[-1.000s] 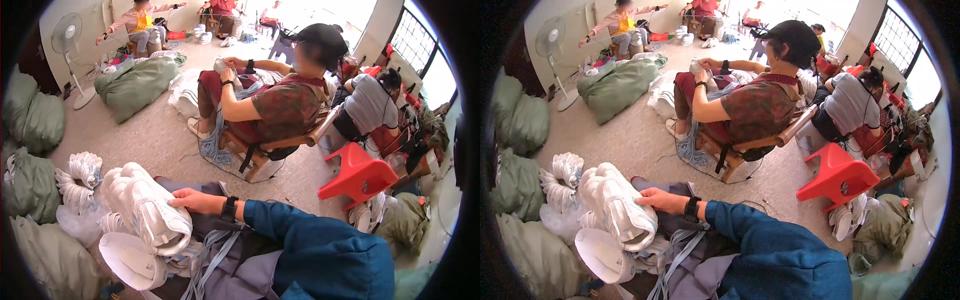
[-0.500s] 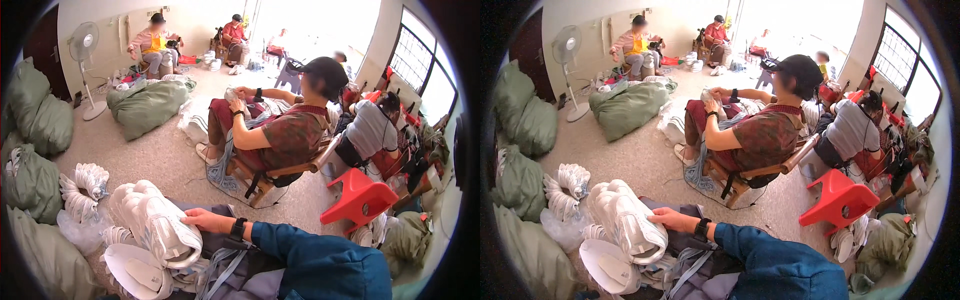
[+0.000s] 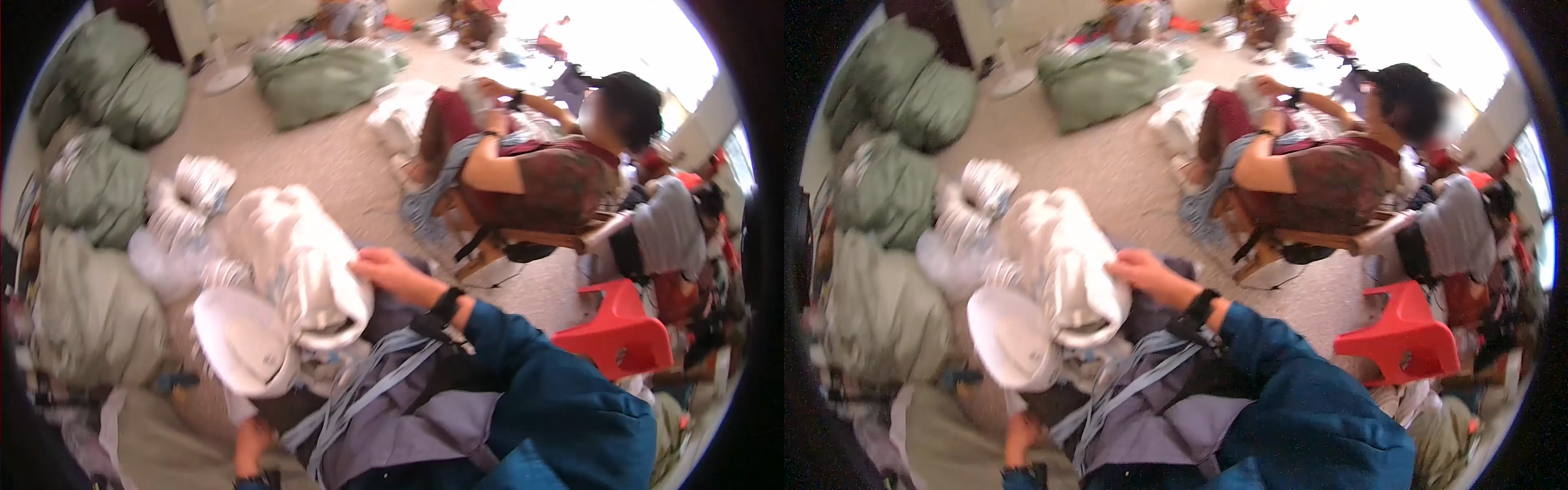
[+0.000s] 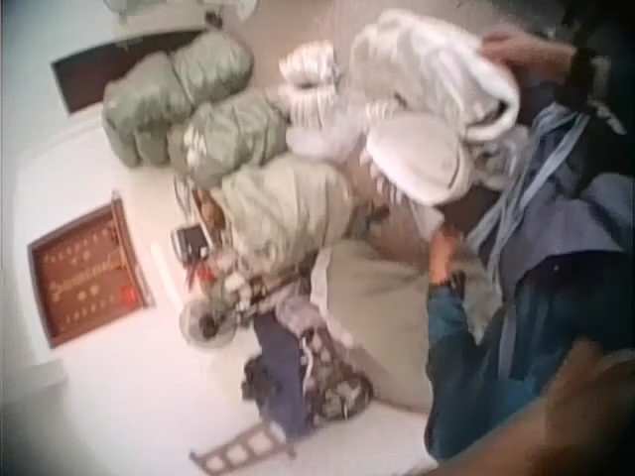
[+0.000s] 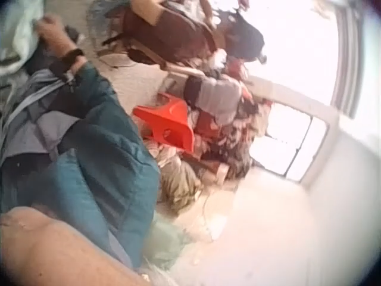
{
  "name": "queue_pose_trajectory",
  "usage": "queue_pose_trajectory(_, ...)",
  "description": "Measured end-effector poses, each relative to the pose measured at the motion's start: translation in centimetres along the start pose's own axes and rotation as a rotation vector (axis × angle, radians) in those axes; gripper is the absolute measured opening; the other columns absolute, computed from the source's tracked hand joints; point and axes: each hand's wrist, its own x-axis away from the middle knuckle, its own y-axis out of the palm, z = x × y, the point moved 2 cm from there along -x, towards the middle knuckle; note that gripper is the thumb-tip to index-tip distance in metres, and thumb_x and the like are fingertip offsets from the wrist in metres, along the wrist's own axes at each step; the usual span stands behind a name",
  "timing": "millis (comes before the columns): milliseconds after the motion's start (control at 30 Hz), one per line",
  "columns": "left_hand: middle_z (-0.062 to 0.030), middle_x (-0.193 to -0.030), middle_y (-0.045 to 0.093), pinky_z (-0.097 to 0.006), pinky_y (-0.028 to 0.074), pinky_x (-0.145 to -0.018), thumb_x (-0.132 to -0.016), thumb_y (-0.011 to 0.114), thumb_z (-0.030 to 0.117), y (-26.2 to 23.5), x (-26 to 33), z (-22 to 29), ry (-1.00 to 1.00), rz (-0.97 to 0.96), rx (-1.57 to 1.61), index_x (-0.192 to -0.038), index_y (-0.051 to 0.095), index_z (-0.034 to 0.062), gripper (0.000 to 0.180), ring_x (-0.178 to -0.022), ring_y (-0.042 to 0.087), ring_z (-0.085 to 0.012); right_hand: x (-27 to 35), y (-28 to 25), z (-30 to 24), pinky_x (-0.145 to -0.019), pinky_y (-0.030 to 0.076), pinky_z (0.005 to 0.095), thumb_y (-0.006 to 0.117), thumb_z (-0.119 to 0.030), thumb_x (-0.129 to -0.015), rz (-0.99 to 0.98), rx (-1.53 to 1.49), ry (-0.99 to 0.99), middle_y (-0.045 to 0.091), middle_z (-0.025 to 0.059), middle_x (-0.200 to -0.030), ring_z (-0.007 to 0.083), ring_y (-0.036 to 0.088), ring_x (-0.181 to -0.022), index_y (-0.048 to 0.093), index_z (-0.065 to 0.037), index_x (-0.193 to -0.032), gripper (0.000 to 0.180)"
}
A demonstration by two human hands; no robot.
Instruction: Lacing a white and blue athletic shoe while sitting among several large bags of shoe components in a factory setting.
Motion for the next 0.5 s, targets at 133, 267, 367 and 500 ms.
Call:
queue_pose_trajectory(133,-0.0187,-0.087,0.062,-0.045,0.049,-0.073,-0.087,0.063,0.005,-11.3,3.9,7.8,0.348,0.786,0.010,-0.098,0.063,0.0017,0.011,-0.084,0.063,-0.0369,1.5,1.5,-2.6,-0.066,0.049,0.0277,0.071,-0.017,-0.091,0.224,0.474,-0.439,0.062,0.0009,-0.082,0.0098,0.055,-0.073,0.062,0.000,-0.105,0.023)
queue_pose_trajectory(267,-0.0150,-0.088,0.061,-0.041,0.050,-0.072,-0.084,0.072,0.010,-12.7,5.9,19.3,0.671,0.873,0.066,-0.103,0.062,0.0018,0.023,-0.082,0.062,-0.0344,4.3,4.1,-7.9,-0.061,0.048,0.0336,0.074,-0.022,-0.086,0.067,0.694,-0.495,0.061,0.0084,-0.077,0.0199,0.058,-0.067,0.059,-0.002,-0.099,0.029)
queue_pose_trajectory(367,-0.0153,-0.084,0.064,-0.042,0.051,-0.070,-0.083,0.075,0.019,-9.9,4.2,25.8,0.782,0.694,-0.086,-0.117,0.058,0.0011,0.042,-0.076,0.064,-0.0347,5.9,5.3,-7.6,-0.062,0.049,0.0462,0.076,-0.033,-0.081,-0.077,0.962,-0.575,0.064,0.0197,-0.081,0.0395,0.064,-0.075,0.054,-0.001,-0.100,0.044)
queue_pose_trajectory(500,-0.0202,-0.093,0.069,-0.045,0.053,-0.065,-0.082,0.071,0.019,-7.5,-0.6,26.9,0.648,0.615,-0.128,-0.131,0.046,-0.0020,0.058,-0.074,0.067,-0.0391,6.7,5.4,-4.7,-0.059,0.048,0.0440,0.078,-0.026,-0.080,-0.078,0.945,-0.576,0.063,0.0162,-0.072,0.0366,0.065,-0.068,0.048,-0.002,-0.110,0.049)
